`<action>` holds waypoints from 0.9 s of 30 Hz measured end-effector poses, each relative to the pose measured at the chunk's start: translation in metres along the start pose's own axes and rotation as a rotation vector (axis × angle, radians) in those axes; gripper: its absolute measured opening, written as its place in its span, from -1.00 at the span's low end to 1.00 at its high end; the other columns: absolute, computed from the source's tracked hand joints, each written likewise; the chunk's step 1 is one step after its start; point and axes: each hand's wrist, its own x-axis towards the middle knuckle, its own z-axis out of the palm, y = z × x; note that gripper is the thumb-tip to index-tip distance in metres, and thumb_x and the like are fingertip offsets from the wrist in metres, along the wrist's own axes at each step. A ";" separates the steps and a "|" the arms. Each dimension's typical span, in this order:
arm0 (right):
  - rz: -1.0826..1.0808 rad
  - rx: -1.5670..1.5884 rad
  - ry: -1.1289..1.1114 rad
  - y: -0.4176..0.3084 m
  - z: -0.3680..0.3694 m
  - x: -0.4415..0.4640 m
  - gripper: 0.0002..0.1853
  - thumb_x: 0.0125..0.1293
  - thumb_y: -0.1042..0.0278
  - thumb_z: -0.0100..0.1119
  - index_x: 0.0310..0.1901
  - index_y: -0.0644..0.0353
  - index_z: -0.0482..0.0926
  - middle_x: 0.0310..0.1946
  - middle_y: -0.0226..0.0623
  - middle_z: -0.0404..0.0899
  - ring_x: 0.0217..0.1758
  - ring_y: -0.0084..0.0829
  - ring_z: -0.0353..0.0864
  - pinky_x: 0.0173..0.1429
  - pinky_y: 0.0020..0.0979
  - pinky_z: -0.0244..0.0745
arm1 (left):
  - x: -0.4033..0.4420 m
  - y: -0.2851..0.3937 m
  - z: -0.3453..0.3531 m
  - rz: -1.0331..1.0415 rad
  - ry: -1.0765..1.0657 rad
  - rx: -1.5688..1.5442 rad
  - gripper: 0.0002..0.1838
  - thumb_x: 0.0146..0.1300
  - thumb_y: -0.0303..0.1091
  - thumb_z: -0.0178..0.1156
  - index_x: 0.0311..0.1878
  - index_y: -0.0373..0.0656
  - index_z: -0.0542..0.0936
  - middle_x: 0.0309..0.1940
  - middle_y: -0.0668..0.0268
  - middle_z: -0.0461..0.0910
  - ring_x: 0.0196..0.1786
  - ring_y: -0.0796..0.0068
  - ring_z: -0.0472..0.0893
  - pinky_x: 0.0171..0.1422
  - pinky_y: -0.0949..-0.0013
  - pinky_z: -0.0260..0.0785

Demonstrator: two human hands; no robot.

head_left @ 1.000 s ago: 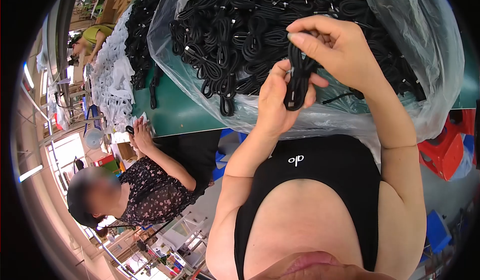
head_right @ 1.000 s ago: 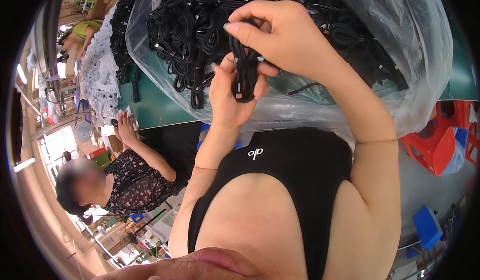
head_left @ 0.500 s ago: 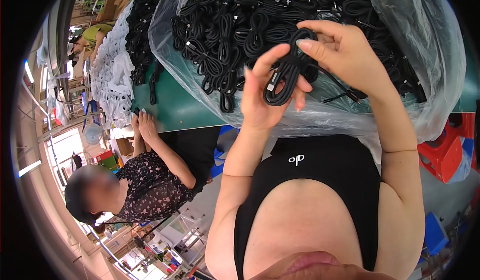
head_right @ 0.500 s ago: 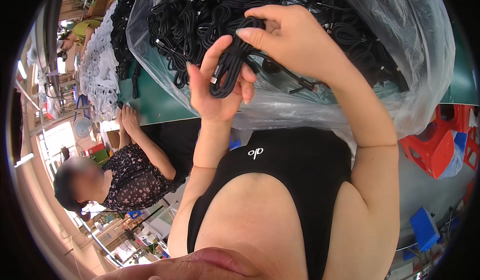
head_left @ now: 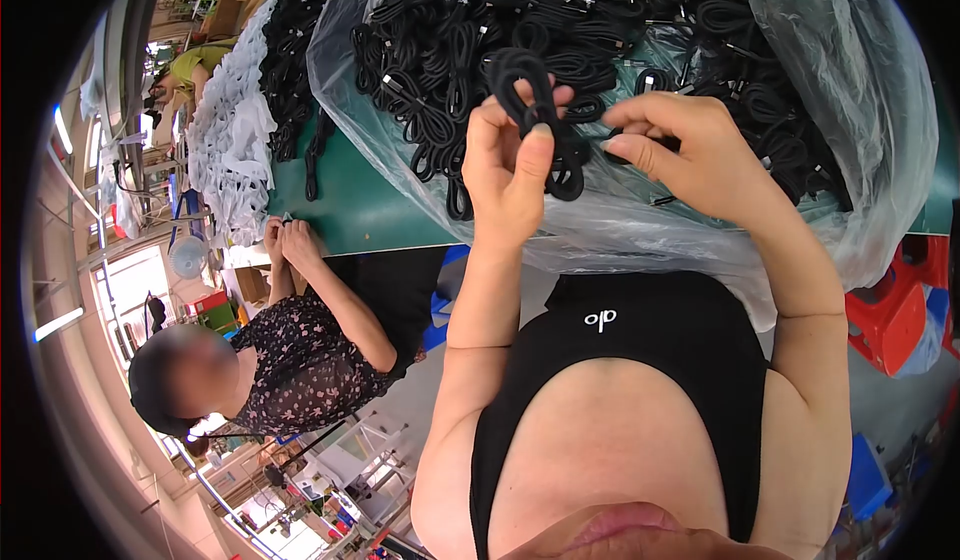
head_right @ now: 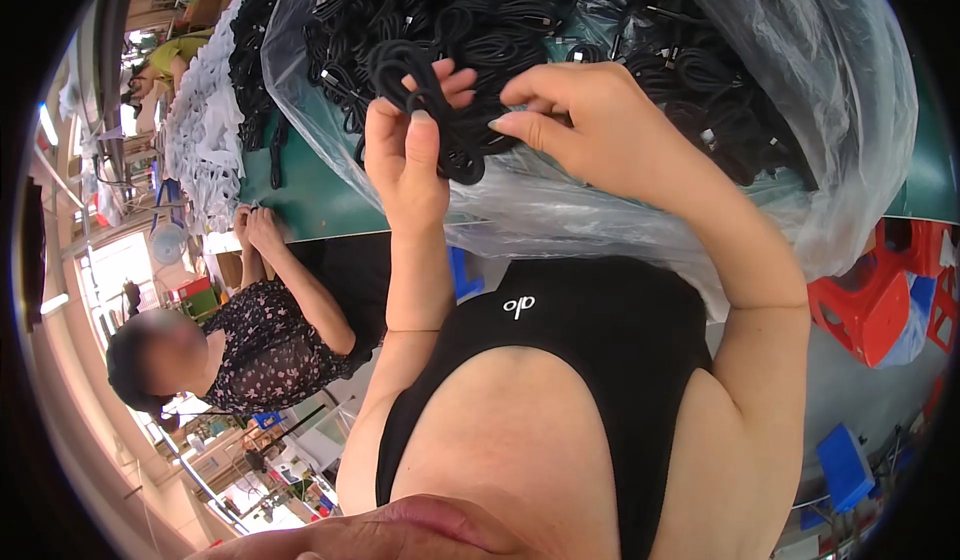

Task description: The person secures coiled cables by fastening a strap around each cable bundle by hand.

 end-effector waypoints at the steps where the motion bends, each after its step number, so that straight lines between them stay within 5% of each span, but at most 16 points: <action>1: -0.181 -0.139 0.068 0.004 0.003 -0.001 -0.81 0.17 0.38 0.20 -0.25 0.31 0.54 -0.58 -0.32 0.47 -0.59 -0.47 0.47 -0.52 -0.52 0.31 | 0.000 0.006 0.006 -0.107 0.010 -0.127 -0.70 0.29 -0.29 0.09 -0.09 -0.30 0.30 -0.13 0.09 0.47 -0.33 0.45 0.52 -0.21 0.51 0.45; 2: -0.362 -0.280 0.138 0.006 0.005 -0.001 -0.85 0.15 0.41 0.21 -0.28 0.29 0.53 -0.57 -0.30 0.46 -0.57 -0.43 0.48 -0.49 -0.50 0.32 | 0.001 0.009 0.008 -0.213 0.019 -0.254 -0.68 0.32 -0.25 0.06 -0.07 -0.29 0.27 -0.11 0.06 0.48 -0.33 0.45 0.53 -0.19 0.51 0.46; 5: -0.470 -0.506 0.160 0.003 0.009 -0.002 -0.88 0.10 0.46 0.22 -0.37 0.26 0.49 -0.55 -0.25 0.42 -0.51 -0.34 0.47 -0.45 -0.44 0.32 | -0.004 -0.006 0.006 -0.214 0.010 -0.254 -0.66 0.38 -0.12 -0.08 -0.08 -0.25 0.24 -0.20 0.05 0.53 -0.39 0.56 0.51 -0.26 0.57 0.44; 10: -0.252 -0.263 0.113 0.000 0.025 -0.011 -0.88 0.13 0.48 0.20 -0.43 0.28 0.44 -0.57 -0.27 0.42 -0.59 -0.39 0.44 -0.46 -0.41 0.32 | -0.015 -0.009 0.020 -0.105 0.091 -0.025 -0.49 0.41 0.00 -0.22 0.16 -0.28 0.23 -0.32 0.27 0.52 -0.40 0.69 0.43 -0.31 0.64 0.29; 15: -0.134 -0.127 0.182 -0.003 0.038 -0.012 -0.85 0.16 0.38 0.13 -0.49 0.23 0.43 -0.50 -0.20 0.51 -0.43 -0.18 0.56 -0.44 -0.21 0.40 | -0.028 -0.013 0.031 -0.197 0.086 -0.035 -0.50 0.42 -0.02 -0.25 0.17 -0.25 0.28 -0.07 0.26 0.45 -0.05 0.52 0.44 0.08 0.44 0.30; 18: -0.195 -0.137 0.294 0.001 0.042 -0.009 -0.84 0.16 0.37 0.13 -0.48 0.24 0.44 -0.50 -0.21 0.51 -0.43 -0.20 0.56 -0.44 -0.22 0.42 | -0.029 -0.017 0.030 -0.176 0.050 -0.131 -0.52 0.42 -0.02 -0.24 0.15 -0.24 0.29 -0.06 0.24 0.45 -0.06 0.51 0.45 0.08 0.43 0.31; 23: -0.169 -0.372 0.180 -0.004 0.036 -0.017 -0.86 0.09 0.39 0.19 -0.46 0.24 0.46 -0.51 -0.22 0.51 -0.46 -0.21 0.56 -0.44 -0.25 0.43 | -0.023 -0.014 0.029 -0.233 0.154 -0.298 -0.55 0.42 -0.03 -0.22 0.11 -0.22 0.28 -0.20 0.27 0.43 -0.34 0.64 0.38 -0.23 0.54 0.32; 27: -0.111 -0.271 0.175 0.000 0.035 -0.017 -0.87 0.04 0.43 0.21 -0.47 0.25 0.46 -0.52 -0.21 0.50 -0.51 -0.21 0.53 -0.46 -0.28 0.41 | -0.028 -0.019 0.029 -0.235 0.126 -0.240 -0.55 0.43 -0.04 -0.23 0.12 -0.24 0.30 -0.18 0.29 0.43 -0.26 0.61 0.41 -0.13 0.50 0.32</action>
